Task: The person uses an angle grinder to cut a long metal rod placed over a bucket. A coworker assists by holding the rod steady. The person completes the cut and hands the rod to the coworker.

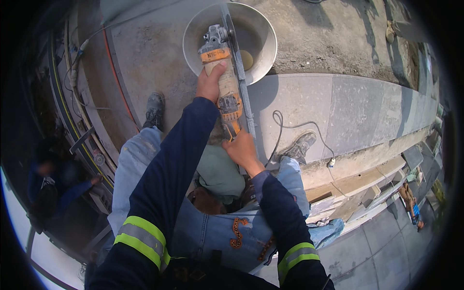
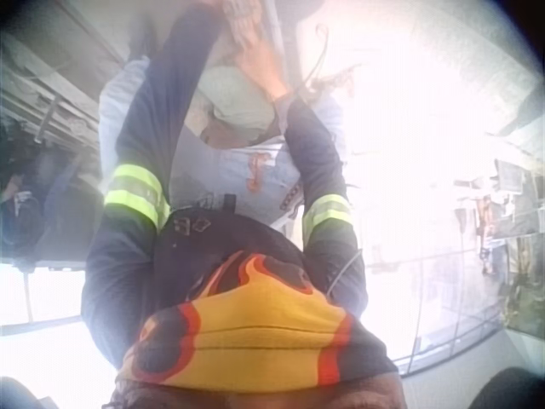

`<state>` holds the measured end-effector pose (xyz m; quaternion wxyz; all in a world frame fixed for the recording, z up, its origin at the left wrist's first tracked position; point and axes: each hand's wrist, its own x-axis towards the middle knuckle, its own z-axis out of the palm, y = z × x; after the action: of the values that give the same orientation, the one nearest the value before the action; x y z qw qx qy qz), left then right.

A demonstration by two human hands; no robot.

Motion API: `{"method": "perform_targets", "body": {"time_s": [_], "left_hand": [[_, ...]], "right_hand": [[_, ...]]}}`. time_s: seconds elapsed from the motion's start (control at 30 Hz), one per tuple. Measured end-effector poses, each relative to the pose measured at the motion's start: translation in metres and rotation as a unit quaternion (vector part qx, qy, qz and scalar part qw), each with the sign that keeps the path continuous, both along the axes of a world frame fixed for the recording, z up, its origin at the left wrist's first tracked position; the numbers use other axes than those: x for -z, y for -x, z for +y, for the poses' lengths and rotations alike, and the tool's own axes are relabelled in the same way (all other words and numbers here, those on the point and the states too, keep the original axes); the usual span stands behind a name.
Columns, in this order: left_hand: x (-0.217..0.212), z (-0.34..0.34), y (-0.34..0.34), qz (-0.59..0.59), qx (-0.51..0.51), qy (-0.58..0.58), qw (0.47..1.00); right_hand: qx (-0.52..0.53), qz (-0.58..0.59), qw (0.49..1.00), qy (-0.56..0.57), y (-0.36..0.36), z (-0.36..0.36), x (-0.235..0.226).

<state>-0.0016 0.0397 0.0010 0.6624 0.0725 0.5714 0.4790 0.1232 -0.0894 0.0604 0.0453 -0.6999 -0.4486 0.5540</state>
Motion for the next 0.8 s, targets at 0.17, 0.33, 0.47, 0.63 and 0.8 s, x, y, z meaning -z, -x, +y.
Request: {"method": "perform_targets", "body": {"time_s": [0.17, 0.33, 0.47, 0.63, 0.8], "left_hand": [[0.003, 0.006, 0.002, -0.007, -0.005, -0.005, 1.000], [0.006, 0.011, 0.003, -0.017, -0.001, -0.001, 1.000], [0.008, 0.013, 0.003, -0.007, 0.009, -0.013, 1.000], [0.009, 0.019, 0.006, -0.011, 0.000, 0.001, 1.000], [0.011, 0.020, 0.005, -0.023, -0.012, 0.003, 1.000]], "right_hand": [[-0.001, -0.003, 1.000, -0.015, 0.002, 0.002, 0.005], [-0.008, -0.001, 1.000, -0.015, 0.001, 0.005, 0.009], [-0.006, -0.004, 1.000, -0.007, 0.002, 0.008, 0.008], [-0.008, -0.004, 1.000, -0.020, 0.005, 0.014, 0.006], [-0.011, -0.008, 1.000, -0.005, 0.004, 0.016, 0.006]]}}
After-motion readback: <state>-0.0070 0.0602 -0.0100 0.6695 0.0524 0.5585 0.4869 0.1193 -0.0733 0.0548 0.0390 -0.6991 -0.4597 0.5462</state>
